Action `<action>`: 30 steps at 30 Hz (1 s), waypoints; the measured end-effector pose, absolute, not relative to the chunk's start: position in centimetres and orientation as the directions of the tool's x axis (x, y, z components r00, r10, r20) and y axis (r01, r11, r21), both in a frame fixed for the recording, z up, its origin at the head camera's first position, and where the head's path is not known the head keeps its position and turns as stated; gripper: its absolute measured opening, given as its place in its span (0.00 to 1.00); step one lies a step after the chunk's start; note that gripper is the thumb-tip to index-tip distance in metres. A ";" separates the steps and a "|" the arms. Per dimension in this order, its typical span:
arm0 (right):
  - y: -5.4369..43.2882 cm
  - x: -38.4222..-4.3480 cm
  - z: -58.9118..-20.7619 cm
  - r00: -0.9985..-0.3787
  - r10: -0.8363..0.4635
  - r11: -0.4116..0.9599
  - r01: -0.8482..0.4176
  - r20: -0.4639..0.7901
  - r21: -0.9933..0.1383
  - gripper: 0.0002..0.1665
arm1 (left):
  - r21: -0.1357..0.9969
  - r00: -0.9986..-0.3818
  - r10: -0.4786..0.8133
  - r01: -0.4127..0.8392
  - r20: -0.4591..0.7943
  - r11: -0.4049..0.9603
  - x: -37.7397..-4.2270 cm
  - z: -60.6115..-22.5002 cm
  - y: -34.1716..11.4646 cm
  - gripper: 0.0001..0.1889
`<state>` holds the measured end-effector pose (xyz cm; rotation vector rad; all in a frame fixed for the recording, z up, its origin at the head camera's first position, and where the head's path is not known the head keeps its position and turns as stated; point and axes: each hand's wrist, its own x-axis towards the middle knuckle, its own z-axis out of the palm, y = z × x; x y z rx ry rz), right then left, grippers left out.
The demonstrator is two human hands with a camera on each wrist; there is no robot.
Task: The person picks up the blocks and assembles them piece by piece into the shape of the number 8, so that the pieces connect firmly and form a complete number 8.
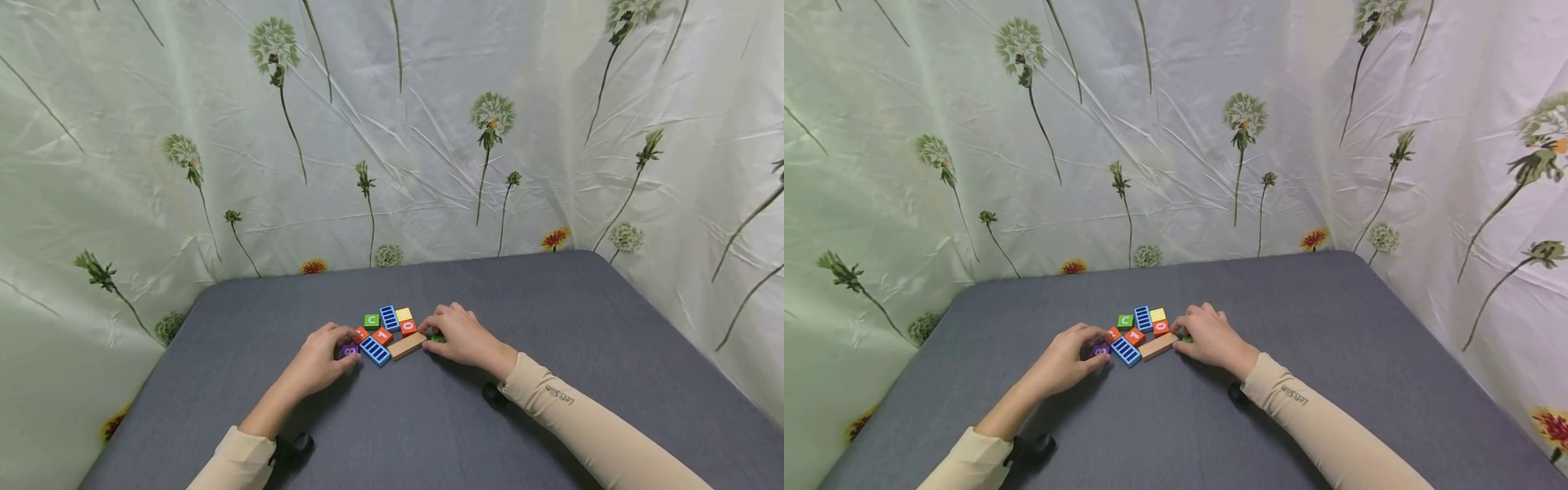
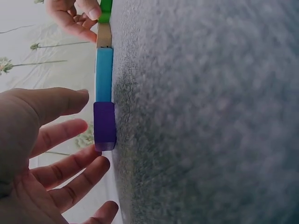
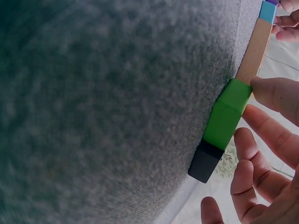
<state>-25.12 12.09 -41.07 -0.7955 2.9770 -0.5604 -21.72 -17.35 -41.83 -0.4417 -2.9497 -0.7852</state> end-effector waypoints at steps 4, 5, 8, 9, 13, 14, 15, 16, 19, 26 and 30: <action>12.1 -25.1 -41.0 -0.871 -0.483 0.804 -0.480 0.085 -0.351 0.14 | 0.476 -0.968 0.229 0.251 0.104 0.843 -22.2 -41.6 -17.3 0.17; 12.1 -25.1 -41.0 -0.872 -0.482 0.803 -0.479 0.086 -0.353 0.14 | 0.476 -0.969 0.224 0.245 0.102 0.845 -22.3 -41.5 -17.4 0.17; 12.1 -25.0 -41.0 -0.872 -0.482 0.802 -0.480 0.090 -0.355 0.13 | 0.476 -0.974 0.211 0.227 0.089 0.850 -22.7 -41.3 -17.4 0.16; 12.1 -25.0 -41.0 -0.871 -0.483 0.802 -0.481 0.090 -0.354 0.12 | 0.475 -0.974 0.207 0.224 0.087 0.851 -22.8 -41.3 -17.4 0.15; 12.2 -24.8 -41.1 -0.869 -0.486 0.801 -0.487 0.097 -0.347 0.11 | 0.471 -0.979 0.191 0.204 0.074 0.858 -23.4 -41.3 -17.3 0.15; 12.2 -24.8 -41.1 -0.868 -0.486 0.801 -0.489 0.100 -0.346 0.11 | 0.469 -0.979 0.189 0.200 0.071 0.860 -23.6 -41.3 -17.3 0.15; 12.2 -24.8 -41.1 -0.868 -0.486 0.801 -0.490 0.104 -0.345 0.10 | 0.465 -0.980 0.187 0.196 0.066 0.863 -23.7 -41.3 -17.2 0.16; 12.3 -24.7 -41.1 -0.867 -0.487 0.801 -0.491 0.106 -0.342 0.10 | 0.462 -0.981 0.185 0.192 0.061 0.866 -23.9 -41.3 -17.1 0.16; 12.3 -24.6 -41.1 -0.865 -0.490 0.800 -0.497 0.110 -0.337 0.08 | 0.451 -0.982 0.186 0.184 0.041 0.873 -24.2 -41.2 -17.1 0.16; 12.0 -24.1 -41.0 -0.852 -0.509 0.787 -0.519 0.124 -0.333 0.06 | 0.447 -0.979 0.204 0.190 0.017 0.874 -24.6 -40.9 -17.2 0.14; 11.8 -23.9 -41.1 -0.856 -0.504 0.792 -0.512 0.118 -0.333 0.05 | 0.455 -0.978 0.207 0.189 0.012 0.870 -24.8 -40.9 -17.2 0.13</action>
